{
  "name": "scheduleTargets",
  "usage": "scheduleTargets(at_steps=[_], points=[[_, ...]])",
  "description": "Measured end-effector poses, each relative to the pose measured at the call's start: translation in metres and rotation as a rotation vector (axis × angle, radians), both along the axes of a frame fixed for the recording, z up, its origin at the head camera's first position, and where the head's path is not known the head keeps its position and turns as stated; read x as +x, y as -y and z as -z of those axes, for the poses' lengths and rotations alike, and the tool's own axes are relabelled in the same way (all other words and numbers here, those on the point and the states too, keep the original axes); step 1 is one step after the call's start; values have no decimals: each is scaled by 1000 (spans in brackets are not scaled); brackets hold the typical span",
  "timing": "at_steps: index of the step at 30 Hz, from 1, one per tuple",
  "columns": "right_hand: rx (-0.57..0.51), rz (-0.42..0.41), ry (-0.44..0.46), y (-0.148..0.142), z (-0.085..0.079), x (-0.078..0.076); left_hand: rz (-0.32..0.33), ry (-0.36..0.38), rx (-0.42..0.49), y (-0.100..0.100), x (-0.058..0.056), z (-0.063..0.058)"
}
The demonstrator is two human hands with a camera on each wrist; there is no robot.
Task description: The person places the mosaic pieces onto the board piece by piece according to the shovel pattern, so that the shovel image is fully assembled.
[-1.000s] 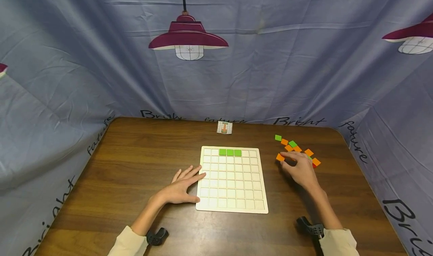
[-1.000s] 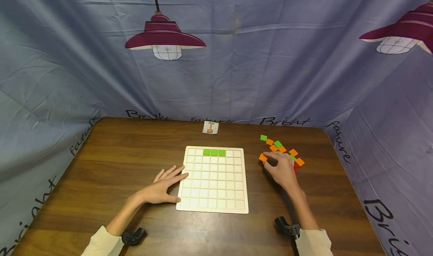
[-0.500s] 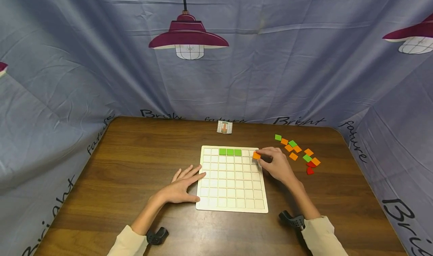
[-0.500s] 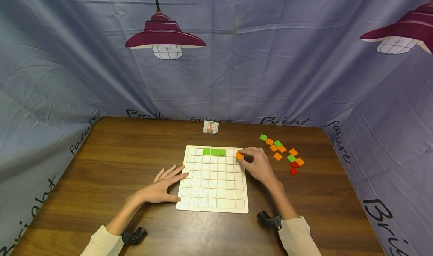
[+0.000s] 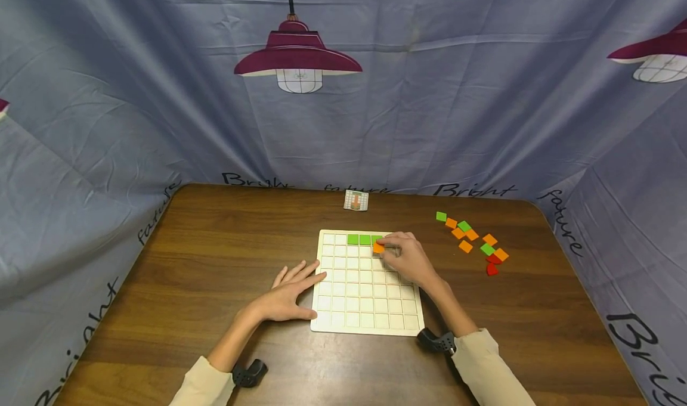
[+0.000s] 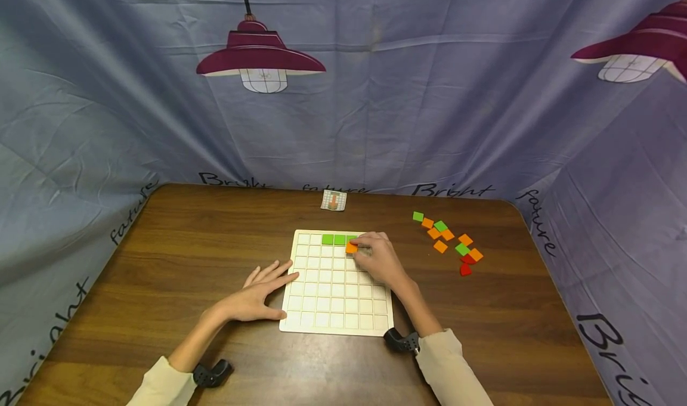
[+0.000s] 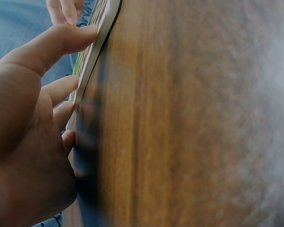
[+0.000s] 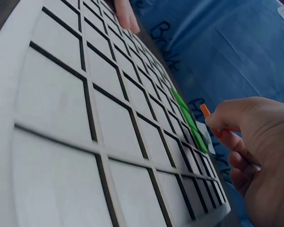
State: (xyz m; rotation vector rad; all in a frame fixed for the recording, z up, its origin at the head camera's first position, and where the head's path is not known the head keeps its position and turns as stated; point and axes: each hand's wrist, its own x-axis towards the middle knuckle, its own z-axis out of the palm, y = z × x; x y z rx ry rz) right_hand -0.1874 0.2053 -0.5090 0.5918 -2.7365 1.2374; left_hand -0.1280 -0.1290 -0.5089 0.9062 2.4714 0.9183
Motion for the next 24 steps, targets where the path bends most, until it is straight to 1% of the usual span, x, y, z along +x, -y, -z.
scheduleTargets(at_steps=[5,9,14,24], points=[[9,-17,17,10,4,-5,-2,4,3,0,0,-1],[29,-18,7,16,8,-7,-5,5,3,0,0,-1],[53,-12,-12,22,11,-8,-6,4,-1,0,1,-1],[61,-9,-11,25,14,-7,-11,8,-1,0,0,0]])
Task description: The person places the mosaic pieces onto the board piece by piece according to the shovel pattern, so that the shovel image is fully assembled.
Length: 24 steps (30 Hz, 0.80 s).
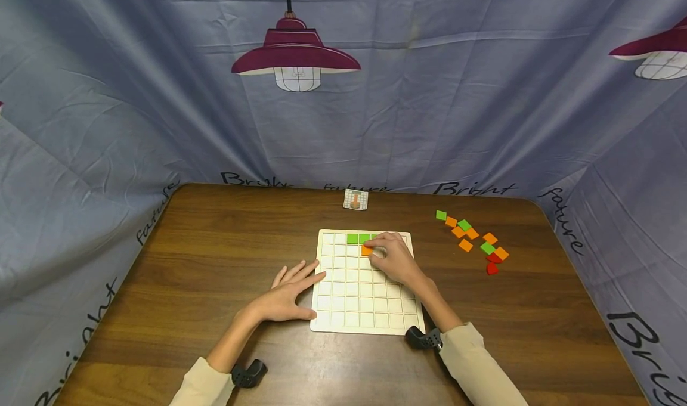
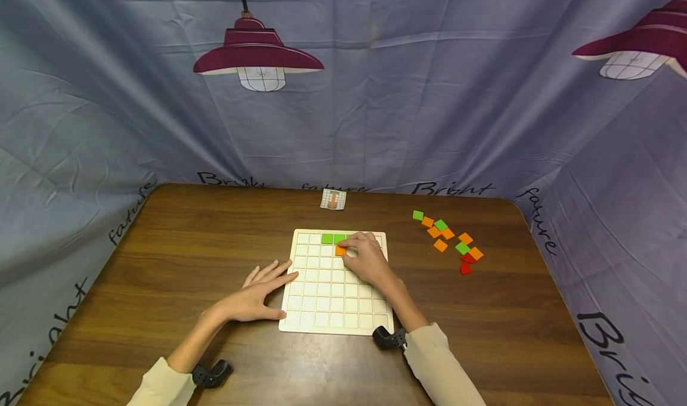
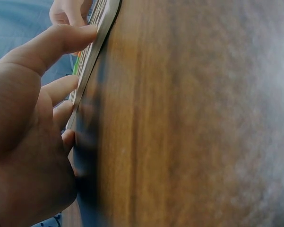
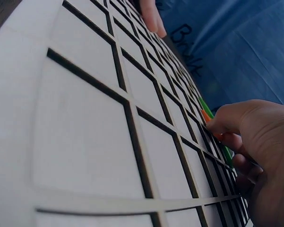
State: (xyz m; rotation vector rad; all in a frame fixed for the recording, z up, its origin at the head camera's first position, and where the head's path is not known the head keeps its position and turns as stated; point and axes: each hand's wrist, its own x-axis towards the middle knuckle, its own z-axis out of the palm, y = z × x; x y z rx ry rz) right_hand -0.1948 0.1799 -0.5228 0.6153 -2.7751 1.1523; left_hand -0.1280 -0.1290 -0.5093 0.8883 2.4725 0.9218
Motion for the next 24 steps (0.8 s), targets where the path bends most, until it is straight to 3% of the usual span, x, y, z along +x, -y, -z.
scheduleTargets(at_steps=[24], points=[[42,1,-23,2,-3,-1,-1,0,4,0,0,-1]])
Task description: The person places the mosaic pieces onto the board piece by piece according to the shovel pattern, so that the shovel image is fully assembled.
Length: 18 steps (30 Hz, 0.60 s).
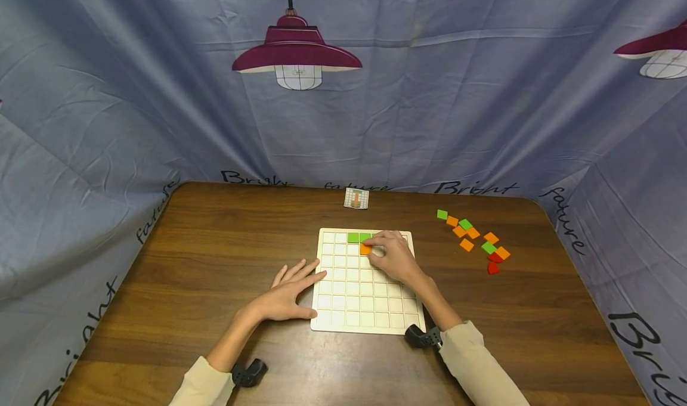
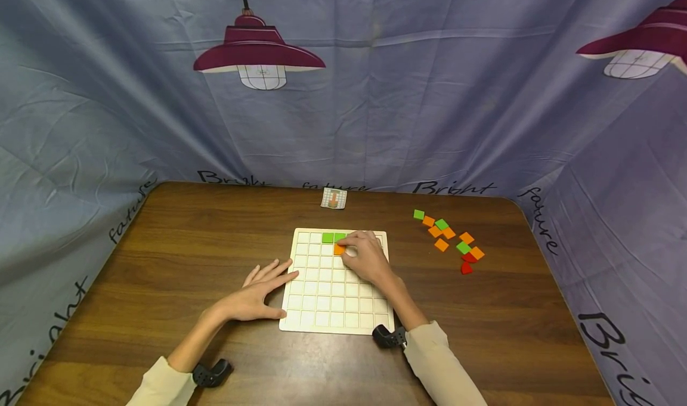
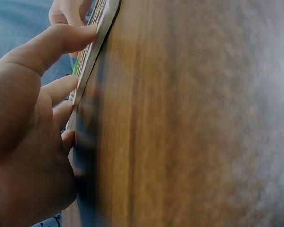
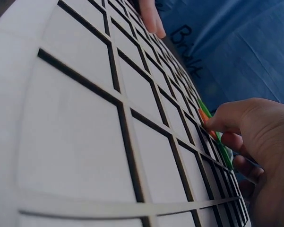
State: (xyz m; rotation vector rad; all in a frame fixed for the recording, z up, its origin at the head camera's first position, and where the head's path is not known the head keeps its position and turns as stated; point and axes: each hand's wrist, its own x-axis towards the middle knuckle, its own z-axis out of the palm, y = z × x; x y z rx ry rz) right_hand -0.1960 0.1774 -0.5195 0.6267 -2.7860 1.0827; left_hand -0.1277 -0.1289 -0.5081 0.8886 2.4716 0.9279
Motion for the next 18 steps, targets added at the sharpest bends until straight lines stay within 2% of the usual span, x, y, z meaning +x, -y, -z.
scheduleTargets(at_steps=[11,18], points=[[-60,12,45,-22,-5,3,3,-5,-5,0,0,1],[-54,114,44,-55,-7,5,2,1,-7,0,0,1]])
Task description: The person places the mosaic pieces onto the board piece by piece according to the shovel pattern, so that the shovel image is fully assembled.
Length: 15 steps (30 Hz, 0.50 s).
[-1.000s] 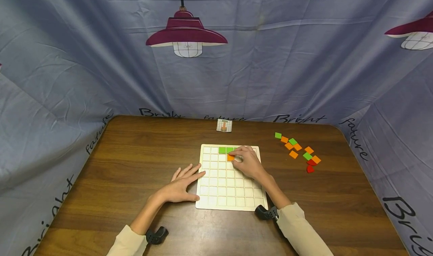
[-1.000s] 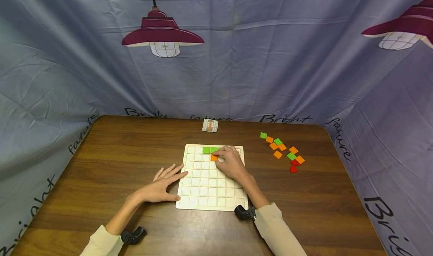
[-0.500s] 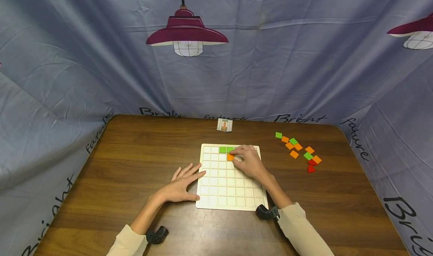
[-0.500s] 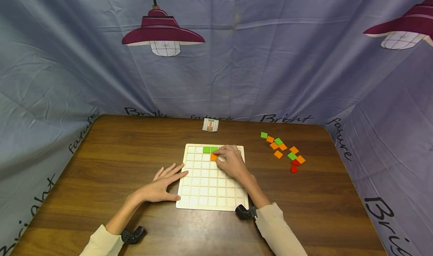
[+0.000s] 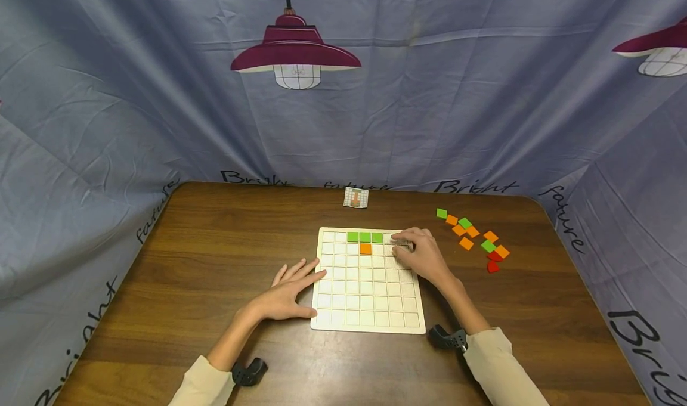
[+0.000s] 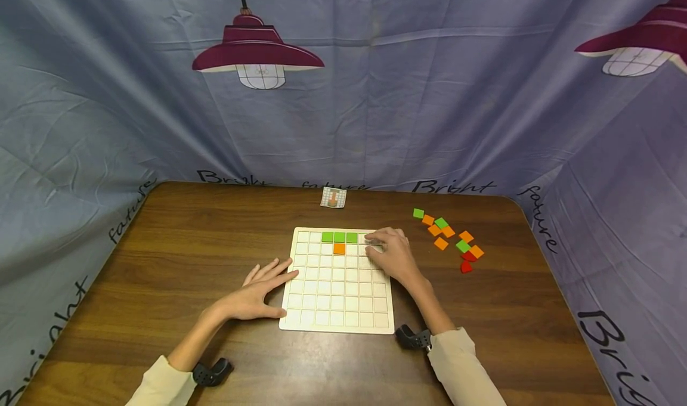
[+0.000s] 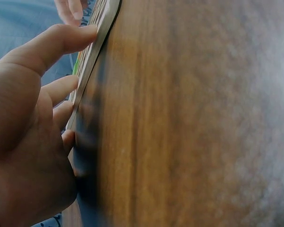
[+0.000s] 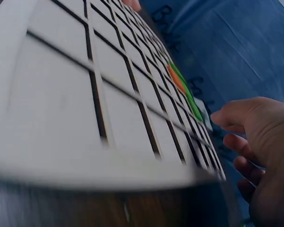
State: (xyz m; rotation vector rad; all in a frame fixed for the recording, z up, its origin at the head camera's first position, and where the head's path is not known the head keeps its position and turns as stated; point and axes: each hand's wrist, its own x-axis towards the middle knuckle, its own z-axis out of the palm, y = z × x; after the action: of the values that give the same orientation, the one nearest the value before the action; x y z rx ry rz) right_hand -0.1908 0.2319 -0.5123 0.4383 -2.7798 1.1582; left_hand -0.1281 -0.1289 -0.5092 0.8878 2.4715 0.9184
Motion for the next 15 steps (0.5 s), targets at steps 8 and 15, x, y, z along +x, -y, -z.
scheduleTargets(at_steps=[8,15], points=[[8,112,-28,-50,5,4,-3,-8,-11,0,0,0],[33,197,-79,-91,7,10,1,-1,-6,0,0,0]])
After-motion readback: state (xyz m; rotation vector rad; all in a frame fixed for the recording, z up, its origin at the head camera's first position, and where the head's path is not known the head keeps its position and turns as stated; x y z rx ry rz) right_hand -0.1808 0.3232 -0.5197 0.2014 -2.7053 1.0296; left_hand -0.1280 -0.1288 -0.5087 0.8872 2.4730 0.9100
